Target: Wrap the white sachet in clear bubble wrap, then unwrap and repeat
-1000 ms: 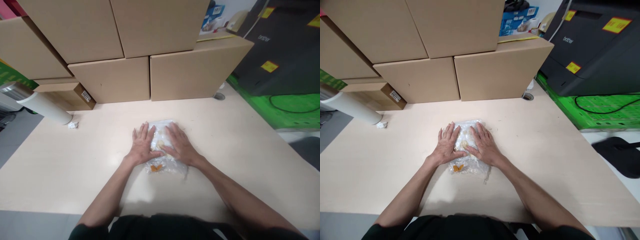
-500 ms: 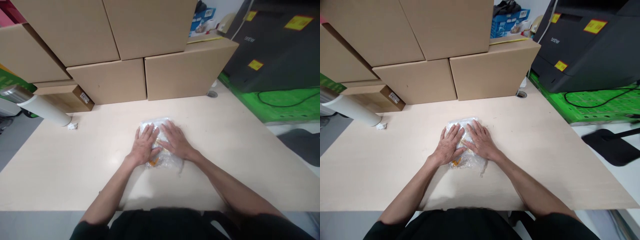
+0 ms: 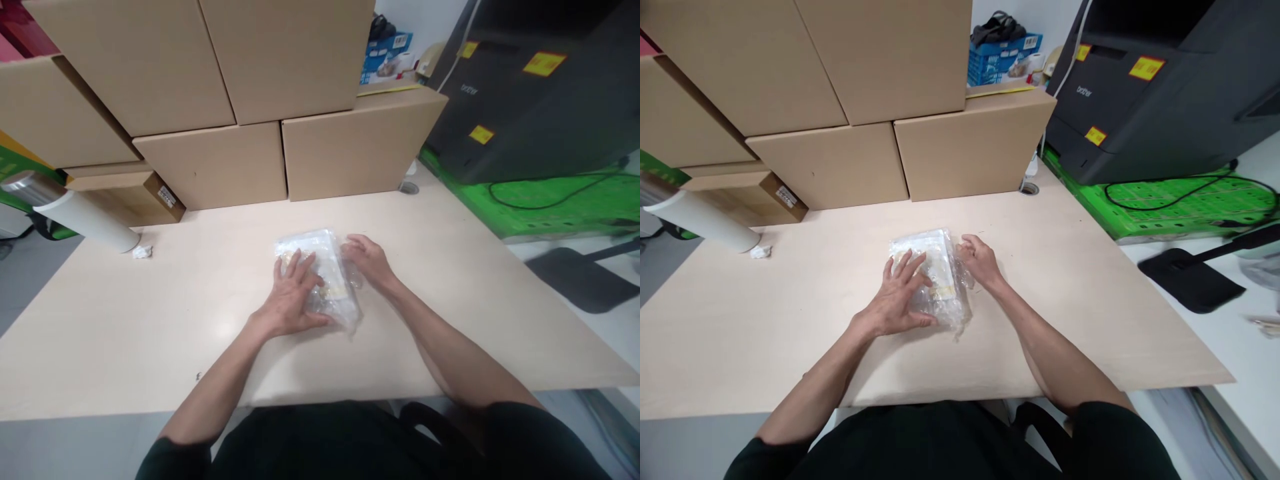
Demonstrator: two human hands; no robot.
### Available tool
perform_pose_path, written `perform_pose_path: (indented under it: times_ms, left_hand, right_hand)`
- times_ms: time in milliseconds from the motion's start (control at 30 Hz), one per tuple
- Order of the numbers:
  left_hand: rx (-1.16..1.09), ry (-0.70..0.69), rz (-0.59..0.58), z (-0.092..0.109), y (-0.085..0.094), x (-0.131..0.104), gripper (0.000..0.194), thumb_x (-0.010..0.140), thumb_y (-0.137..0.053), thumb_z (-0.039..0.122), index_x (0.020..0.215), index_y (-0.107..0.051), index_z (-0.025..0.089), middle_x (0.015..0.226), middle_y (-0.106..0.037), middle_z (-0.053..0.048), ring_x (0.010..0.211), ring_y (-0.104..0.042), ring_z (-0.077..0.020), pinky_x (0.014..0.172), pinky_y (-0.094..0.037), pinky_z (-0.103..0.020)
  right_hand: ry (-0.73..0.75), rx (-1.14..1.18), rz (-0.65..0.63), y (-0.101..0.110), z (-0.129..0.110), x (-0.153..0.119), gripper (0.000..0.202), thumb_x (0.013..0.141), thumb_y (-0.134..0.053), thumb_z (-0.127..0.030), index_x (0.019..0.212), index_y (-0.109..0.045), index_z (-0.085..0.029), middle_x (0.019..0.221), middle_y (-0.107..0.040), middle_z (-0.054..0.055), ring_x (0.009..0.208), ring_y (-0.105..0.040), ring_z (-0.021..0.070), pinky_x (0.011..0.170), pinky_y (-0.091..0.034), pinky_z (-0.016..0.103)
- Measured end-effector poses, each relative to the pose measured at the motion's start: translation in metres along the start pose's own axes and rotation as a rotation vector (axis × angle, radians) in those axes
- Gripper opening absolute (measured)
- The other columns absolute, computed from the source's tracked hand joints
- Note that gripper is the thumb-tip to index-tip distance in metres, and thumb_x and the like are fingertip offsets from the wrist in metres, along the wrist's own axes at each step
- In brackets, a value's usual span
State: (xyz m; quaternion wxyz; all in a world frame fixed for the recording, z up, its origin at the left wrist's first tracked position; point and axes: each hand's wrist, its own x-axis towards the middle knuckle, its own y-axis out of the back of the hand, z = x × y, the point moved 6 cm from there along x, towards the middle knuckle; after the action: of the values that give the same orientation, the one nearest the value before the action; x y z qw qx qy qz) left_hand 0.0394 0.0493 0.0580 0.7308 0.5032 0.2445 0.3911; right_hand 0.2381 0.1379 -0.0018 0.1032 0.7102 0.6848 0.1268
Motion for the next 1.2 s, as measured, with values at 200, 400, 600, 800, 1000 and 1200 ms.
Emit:
perform_pose_path:
  times_ms: [200,400,600,800,1000,1200]
  left_hand:
    - [-0.082,-0.021,0.056,0.003,-0.011,-0.001,0.009,0.096,-0.054,0.025,0.095,-0.059,0.018,0.160,-0.034,-0.015,0.154,-0.013,-0.0373,0.118,-0.011,-0.069]
    - [-0.557,-0.037,0.500,-0.009,0.025,-0.008,0.016,0.102,-0.044,0.033,0.093,-0.051,0.022,0.143,-0.056,-0.015,0.144,-0.041,-0.0263,0.117,-0.031,-0.054]
    - [-1.062,0.222,1.073,-0.046,0.053,-0.030,0.023,0.092,-0.060,0.043,0.087,-0.056,0.021,0.112,-0.072,-0.006,0.103,-0.067,-0.0183,0.089,-0.052,-0.030]
    - [-1.571,0.619,1.272,-0.091,0.031,-0.059,0.014,0.077,-0.066,0.030,0.074,-0.058,0.019,0.065,-0.062,0.006,0.062,-0.063,-0.0097,0.063,-0.051,-0.018]
    - [-1.453,0.752,1.165,-0.103,0.002,-0.104,0.037,0.072,-0.063,0.019,0.108,-0.057,0.022,0.090,-0.067,-0.001,0.077,-0.068,-0.0154,0.071,-0.056,-0.027]
    - [-0.191,0.470,0.891,-0.064,0.021,-0.122,0.072,0.074,-0.075,0.030,0.139,-0.046,0.030,0.160,-0.026,-0.013,0.145,-0.034,-0.0389,0.109,-0.040,-0.056]
  right_hand:
    - [-0.169,0.234,-0.163,-0.006,-0.006,-0.004,0.044,0.069,-0.073,-0.043,0.103,-0.063,-0.018,0.068,-0.063,-0.002,0.054,-0.051,0.0130,0.054,-0.040,0.028]
    - [-0.302,0.494,-0.221,-0.009,-0.020,-0.011,0.061,0.052,-0.087,-0.033,0.105,-0.064,-0.019,0.077,-0.067,0.000,0.056,-0.049,0.0099,0.049,-0.032,0.024]
    - [-0.093,0.607,0.007,0.014,-0.028,0.001,0.046,0.050,-0.088,-0.034,0.090,-0.070,-0.021,0.074,-0.062,-0.002,0.064,-0.054,0.0107,0.058,-0.042,0.025]
    - [0.143,0.508,0.304,0.047,-0.025,0.017,0.029,0.058,-0.080,-0.034,0.082,-0.069,-0.021,0.072,-0.063,-0.002,0.065,-0.055,0.0125,0.063,-0.047,0.029]
    - [0.295,0.189,0.518,0.077,-0.019,0.023,0.021,0.070,-0.069,-0.036,0.084,-0.071,-0.021,0.083,-0.071,0.004,0.073,-0.061,0.0177,0.069,-0.050,0.034]
    - [0.141,-0.025,0.542,0.088,-0.003,0.029,0.018,0.076,-0.061,-0.028,0.090,-0.070,-0.022,0.093,-0.073,0.006,0.089,-0.066,0.0238,0.079,-0.052,0.039]
